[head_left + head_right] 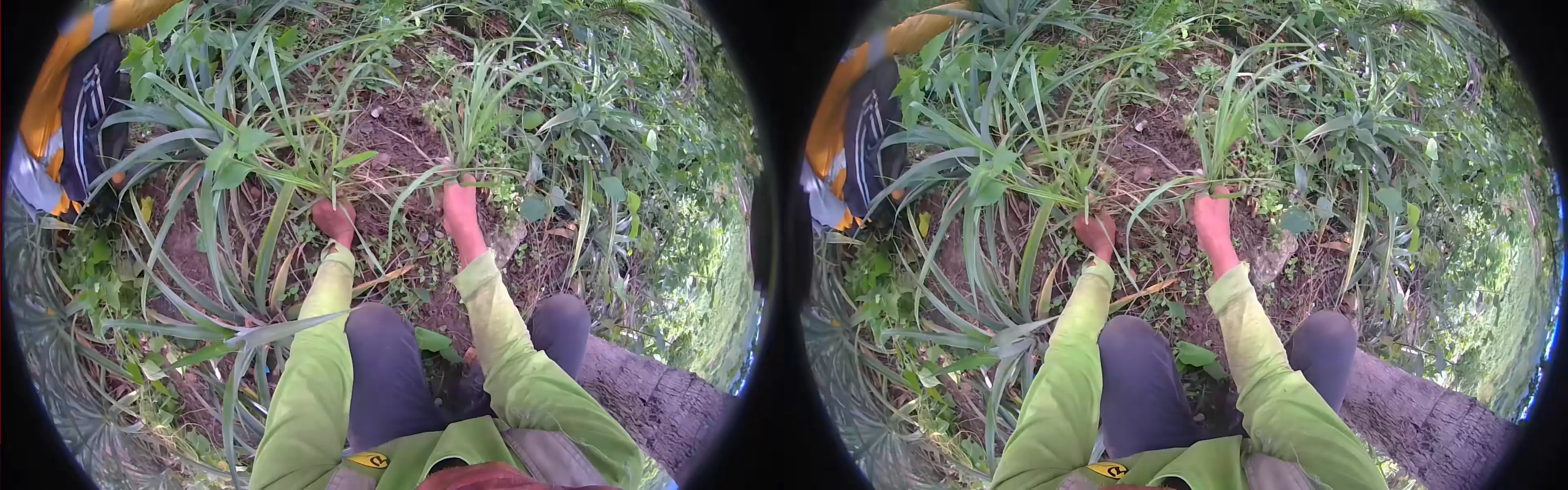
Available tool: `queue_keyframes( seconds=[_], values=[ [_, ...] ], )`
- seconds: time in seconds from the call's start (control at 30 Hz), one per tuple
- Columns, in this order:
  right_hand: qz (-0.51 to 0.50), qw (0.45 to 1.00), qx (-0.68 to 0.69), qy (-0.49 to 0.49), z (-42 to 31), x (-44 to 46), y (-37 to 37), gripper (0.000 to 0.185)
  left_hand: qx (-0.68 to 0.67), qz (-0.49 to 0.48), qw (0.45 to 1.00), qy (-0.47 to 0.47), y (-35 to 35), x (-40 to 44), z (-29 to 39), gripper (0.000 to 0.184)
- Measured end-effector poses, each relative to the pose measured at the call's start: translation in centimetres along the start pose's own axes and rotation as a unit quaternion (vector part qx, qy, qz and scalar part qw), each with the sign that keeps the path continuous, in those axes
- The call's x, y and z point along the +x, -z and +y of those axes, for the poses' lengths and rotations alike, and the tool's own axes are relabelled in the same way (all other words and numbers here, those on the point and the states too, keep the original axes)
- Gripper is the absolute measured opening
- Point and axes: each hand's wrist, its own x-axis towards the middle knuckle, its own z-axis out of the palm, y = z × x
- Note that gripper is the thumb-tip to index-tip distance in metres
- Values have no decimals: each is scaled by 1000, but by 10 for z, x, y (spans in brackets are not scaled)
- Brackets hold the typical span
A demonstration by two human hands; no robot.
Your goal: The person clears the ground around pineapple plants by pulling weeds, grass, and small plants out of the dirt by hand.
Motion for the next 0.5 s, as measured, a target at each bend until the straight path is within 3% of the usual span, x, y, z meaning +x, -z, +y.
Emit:
queue_keyframes(
  seconds=[0.03,0.1,0.17,0.2,0.23,0.3,0.33,0.37,0.4,0.43,0.47,0.5],
  values=[
    [-56,995,-82,7,-11,-10,2,28,-24,43,998,-29,-4,-2,-5,16],
    [-65,984,-154,61,-40,-25,10,25,-94,30,995,-32,-5,-5,-16,18],
    [-87,940,-289,157,-72,-32,15,31,-26,-7,999,-35,-6,-2,-19,30],
    [-81,929,-347,101,-91,-27,21,29,9,-86,996,18,-9,3,-22,31],
    [-100,944,-279,147,-115,-36,21,21,5,-83,996,14,-3,3,-21,31],
    [-114,963,-188,156,-166,-53,22,22,-119,-88,989,-4,8,3,-17,29],
    [-112,962,-188,161,-183,-59,27,22,-143,-84,986,4,14,4,-10,35],
    [-105,977,-103,156,-200,-63,33,24,-147,-80,986,0,21,4,-2,35],
    [-98,984,-16,149,-212,-67,35,26,-171,-125,977,12,48,6,23,37],
    [-100,983,-14,154,-214,-69,36,26,-192,-169,966,24,65,7,35,39],
    [-20,982,23,189,-207,-65,36,32,-61,-255,965,18,63,18,40,41],
    [63,972,60,220,-193,-59,41,38,-62,-252,966,15,59,18,47,41]
  ],
)
